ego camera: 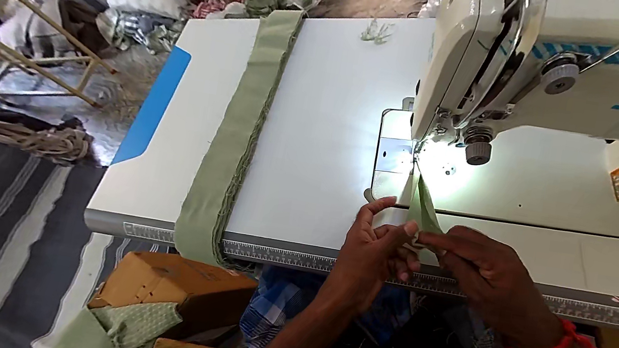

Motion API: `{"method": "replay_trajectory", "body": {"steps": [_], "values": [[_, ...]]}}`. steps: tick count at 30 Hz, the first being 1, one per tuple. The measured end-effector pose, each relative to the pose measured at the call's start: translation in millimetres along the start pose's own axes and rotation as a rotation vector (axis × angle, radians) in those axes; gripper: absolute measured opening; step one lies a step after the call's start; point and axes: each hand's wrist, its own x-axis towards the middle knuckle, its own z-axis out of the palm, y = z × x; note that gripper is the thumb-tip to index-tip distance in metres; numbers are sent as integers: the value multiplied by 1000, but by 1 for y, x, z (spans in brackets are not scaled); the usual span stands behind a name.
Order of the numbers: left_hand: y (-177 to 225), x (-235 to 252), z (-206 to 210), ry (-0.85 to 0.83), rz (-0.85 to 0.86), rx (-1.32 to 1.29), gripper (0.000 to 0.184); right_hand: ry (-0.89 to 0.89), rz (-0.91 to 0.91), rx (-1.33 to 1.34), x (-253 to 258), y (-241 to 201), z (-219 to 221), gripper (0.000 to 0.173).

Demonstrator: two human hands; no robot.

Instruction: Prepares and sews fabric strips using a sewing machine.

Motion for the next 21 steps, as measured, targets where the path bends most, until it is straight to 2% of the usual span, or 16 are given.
{"method": "replay_trajectory", "body": {"steps": [2, 3, 5, 6, 8, 11, 13, 15, 18, 21], "values": [[5, 0, 0, -18, 4, 114, 60, -32, 181, 30, -3, -8, -5, 28], [6, -1, 1, -25, 12, 126, 59, -41, 312, 71, -3, -16, -6, 31], [5, -2, 2, -57, 36, 151, 40, -27, 530, 165, -3, -30, -8, 38], [4, -2, 2, -78, 38, 168, 25, 7, 589, 185, -3, -34, -8, 29], [3, -2, 3, -90, 2, 169, 14, 83, 534, 67, -4, -36, -2, 14], [5, -5, 9, -36, -72, 140, 17, 177, 162, -348, -15, -30, 15, 13], [5, -9, 10, -23, -56, 214, 21, 181, 60, -440, -19, -28, 22, 18], [4, -13, 9, -33, 4, 314, 24, 186, 80, -404, -21, -27, 25, 21], [0, -14, 10, -52, 53, 408, 24, 229, 272, -354, -20, -31, 30, 17], [-7, -12, 14, -17, 66, 468, 14, 227, 439, -381, -17, -40, 30, 21]]}}
